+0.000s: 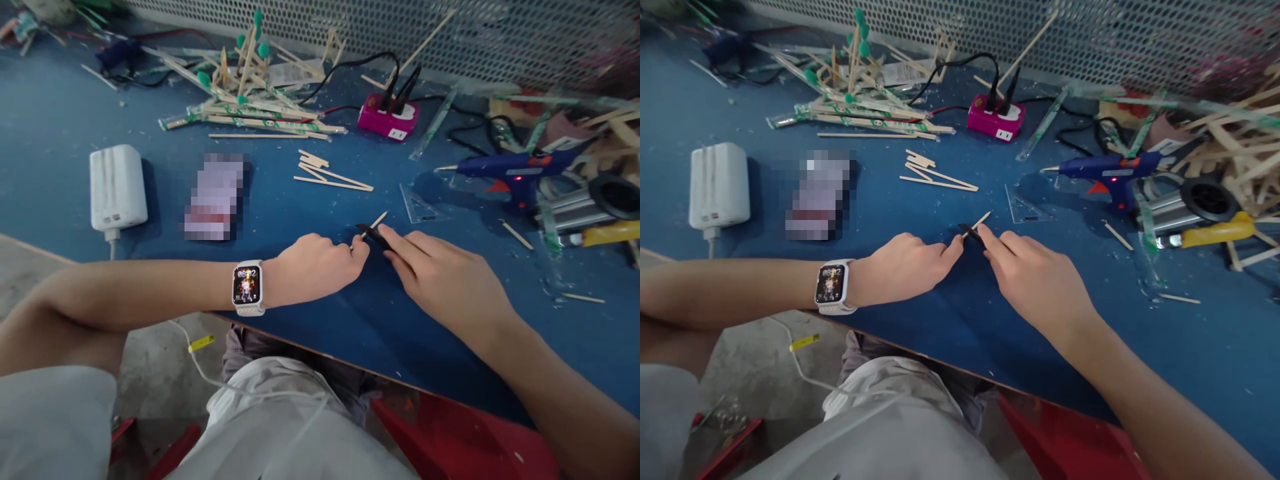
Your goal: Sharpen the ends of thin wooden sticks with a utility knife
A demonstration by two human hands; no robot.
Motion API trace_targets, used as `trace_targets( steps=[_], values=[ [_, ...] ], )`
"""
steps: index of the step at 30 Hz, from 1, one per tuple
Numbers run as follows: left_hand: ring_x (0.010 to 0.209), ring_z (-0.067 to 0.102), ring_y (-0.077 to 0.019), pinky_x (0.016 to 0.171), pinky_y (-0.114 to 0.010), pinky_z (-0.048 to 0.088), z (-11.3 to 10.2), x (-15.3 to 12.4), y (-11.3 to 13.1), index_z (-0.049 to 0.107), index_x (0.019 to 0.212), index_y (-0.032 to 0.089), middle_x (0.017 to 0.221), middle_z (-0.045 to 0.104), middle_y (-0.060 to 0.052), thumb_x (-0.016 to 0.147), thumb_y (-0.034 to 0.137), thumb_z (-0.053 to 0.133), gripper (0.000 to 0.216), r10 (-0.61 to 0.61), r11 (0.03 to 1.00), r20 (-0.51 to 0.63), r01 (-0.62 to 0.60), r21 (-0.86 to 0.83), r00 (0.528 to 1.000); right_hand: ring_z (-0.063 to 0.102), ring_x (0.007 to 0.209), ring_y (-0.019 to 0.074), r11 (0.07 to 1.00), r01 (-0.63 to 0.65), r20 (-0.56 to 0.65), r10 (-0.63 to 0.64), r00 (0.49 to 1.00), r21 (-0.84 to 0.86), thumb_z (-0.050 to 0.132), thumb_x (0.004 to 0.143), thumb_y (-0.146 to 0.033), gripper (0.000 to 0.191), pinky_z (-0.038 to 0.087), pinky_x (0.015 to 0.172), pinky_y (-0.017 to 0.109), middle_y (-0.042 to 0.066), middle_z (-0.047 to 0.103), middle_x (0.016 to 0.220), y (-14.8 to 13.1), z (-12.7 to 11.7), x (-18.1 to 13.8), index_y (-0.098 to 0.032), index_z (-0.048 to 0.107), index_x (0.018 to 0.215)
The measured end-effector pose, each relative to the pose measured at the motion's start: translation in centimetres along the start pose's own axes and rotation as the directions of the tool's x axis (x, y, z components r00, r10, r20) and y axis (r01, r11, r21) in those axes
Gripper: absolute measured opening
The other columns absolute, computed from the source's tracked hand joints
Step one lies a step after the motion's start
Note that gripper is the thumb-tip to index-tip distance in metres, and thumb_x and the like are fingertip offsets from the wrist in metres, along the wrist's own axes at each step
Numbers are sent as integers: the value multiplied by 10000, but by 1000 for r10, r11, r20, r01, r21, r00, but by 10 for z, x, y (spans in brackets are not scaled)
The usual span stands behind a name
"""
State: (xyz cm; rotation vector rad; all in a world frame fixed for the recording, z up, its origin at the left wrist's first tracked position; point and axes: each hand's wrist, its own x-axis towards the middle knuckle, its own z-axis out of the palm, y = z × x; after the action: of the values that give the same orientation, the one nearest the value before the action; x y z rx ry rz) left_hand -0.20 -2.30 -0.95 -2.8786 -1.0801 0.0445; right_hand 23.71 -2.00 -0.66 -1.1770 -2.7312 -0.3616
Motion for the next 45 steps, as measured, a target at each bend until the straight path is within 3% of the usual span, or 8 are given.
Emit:
trace_targets(
  steps=[6, 12, 17, 22, 29, 34, 38, 45],
  values=[
    [631, 801, -276, 479, -365, 477, 4, 2, -4, 562, 1483, -12, 747, 776, -64, 1021, 73, 497, 474, -22, 999, 16, 22, -29, 1000, 679, 685, 192, 999, -38, 13, 37, 999, 28, 582, 1104, -223, 403, 427, 566, 337, 56, 769, 943, 3, 2, -2, -141, 698, 1481],
    [642, 801, -269, 472, -363, 461, 6, 1, -7, 550, 1491, -3, 764, 782, -56, 1017, 73, 517, 482, -15, 999, 9, 15, -36, 1000, 714, 752, 203, 998, -7, -35, 10, 999, 62, 582, 1104, -195, 396, 496, 653, 330, 53, 767, 915, 4, 3, -2, -118, 686, 1479],
    [611, 786, -245, 458, -330, 462, 5, 0, -6, 535, 1524, -9, 753, 769, -57, 1017, 46, 465, 515, -6, 1000, 27, 6, 3, 1000, 692, 724, 192, 998, -24, 9, 23, 1000, 58, 571, 1110, -209, 404, 457, 594, 341, 54, 780, 961, 6, 2, -4, -144, 689, 1492],
    [554, 761, -247, 409, -344, 468, 4, 0, -5, 558, 1515, -12, 729, 747, -28, 1005, 35, 465, 521, 9, 1000, 42, -10, 22, 999, 711, 770, 192, 998, 46, 0, -46, 999, 51, 565, 1101, -158, 410, 487, 639, 337, 65, 810, 1012, 11, 1, -6, -140, 687, 1493],
    [502, 727, -224, 371, -348, 489, 4, -4, -6, 596, 1460, -29, 710, 719, -2, 986, 14, 474, 492, 45, 999, -33, -45, 12, 998, 712, 735, 175, 984, -3, -39, 10, 999, 176, 609, 1094, -158, 347, 505, 658, 326, 34, 805, 925, 9, -5, -7, -134, 747, 1411],
    [430, 647, -173, 341, -317, 457, 8, -7, -6, 633, 1406, -34, 669, 675, 22, 955, -22, 464, 481, 76, 997, -158, -71, 42, 984, 703, 714, 156, 977, -41, -38, 50, 998, 211, 651, 1075, -156, 333, 504, 632, 319, 19, 812, 932, 9, -5, -8, -145, 771, 1386],
    [427, 636, -161, 339, -316, 462, 10, -7, -6, 624, 1396, -48, 674, 668, 30, 979, 15, 513, 436, 68, 998, -223, -66, 14, 972, 685, 700, 153, 990, 8, -49, -1, 999, 142, 674, 1056, -138, 356, 498, 622, 326, 17, 796, 911, 7, -5, -9, -105, 760, 1400],
    [417, 593, -143, 365, -314, 488, 8, -6, -6, 577, 1401, -80, 703, 665, 31, 963, -23, 524, 446, 89, 995, -241, -95, -12, 966, 601, 632, 157, 998, 60, -52, -61, 997, -11, 670, 965, 17, 462, 453, 547, 328, -13, 708, 779, -10, -13, -11, -57, 745, 1414]
  ],
)
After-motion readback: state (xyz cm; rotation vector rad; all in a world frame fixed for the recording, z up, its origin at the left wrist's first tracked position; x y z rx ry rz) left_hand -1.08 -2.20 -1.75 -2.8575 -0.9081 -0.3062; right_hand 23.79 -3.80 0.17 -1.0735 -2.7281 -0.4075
